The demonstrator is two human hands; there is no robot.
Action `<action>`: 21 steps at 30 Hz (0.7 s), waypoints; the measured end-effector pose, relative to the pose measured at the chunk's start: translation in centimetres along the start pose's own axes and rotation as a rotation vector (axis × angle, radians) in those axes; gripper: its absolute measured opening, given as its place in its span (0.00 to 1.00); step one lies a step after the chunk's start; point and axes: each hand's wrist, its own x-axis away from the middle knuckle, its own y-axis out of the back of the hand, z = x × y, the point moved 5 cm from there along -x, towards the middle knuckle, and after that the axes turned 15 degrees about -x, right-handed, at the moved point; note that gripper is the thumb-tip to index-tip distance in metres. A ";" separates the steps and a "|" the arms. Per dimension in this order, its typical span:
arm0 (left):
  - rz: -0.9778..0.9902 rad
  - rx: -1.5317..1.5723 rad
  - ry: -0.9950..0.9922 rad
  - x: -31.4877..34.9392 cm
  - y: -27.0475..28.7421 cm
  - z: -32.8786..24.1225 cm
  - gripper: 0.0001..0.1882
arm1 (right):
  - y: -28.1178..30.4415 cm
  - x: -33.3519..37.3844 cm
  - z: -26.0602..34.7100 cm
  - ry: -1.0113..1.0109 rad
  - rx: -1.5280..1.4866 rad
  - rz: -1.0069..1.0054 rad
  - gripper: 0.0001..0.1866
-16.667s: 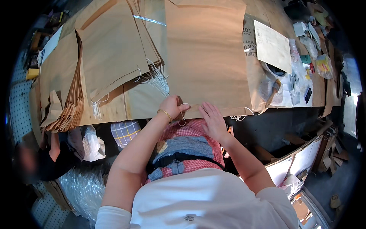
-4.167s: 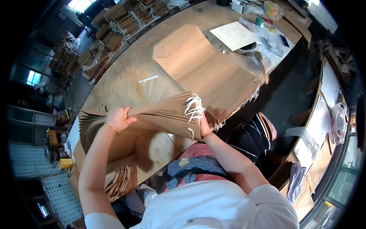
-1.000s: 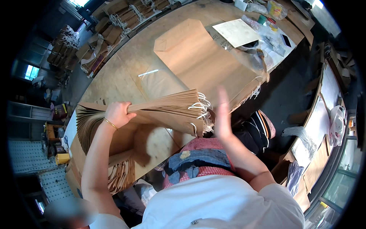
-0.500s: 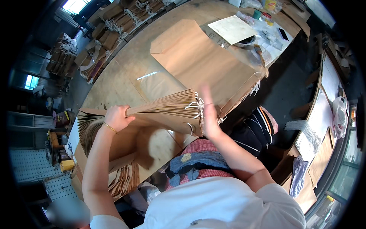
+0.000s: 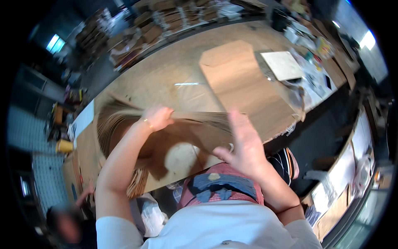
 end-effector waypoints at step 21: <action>0.150 -0.028 0.397 8.3 -6.6 19.3 0.12 | -10.8 -8.6 -2.3 -0.016 0.549 0.385 0.12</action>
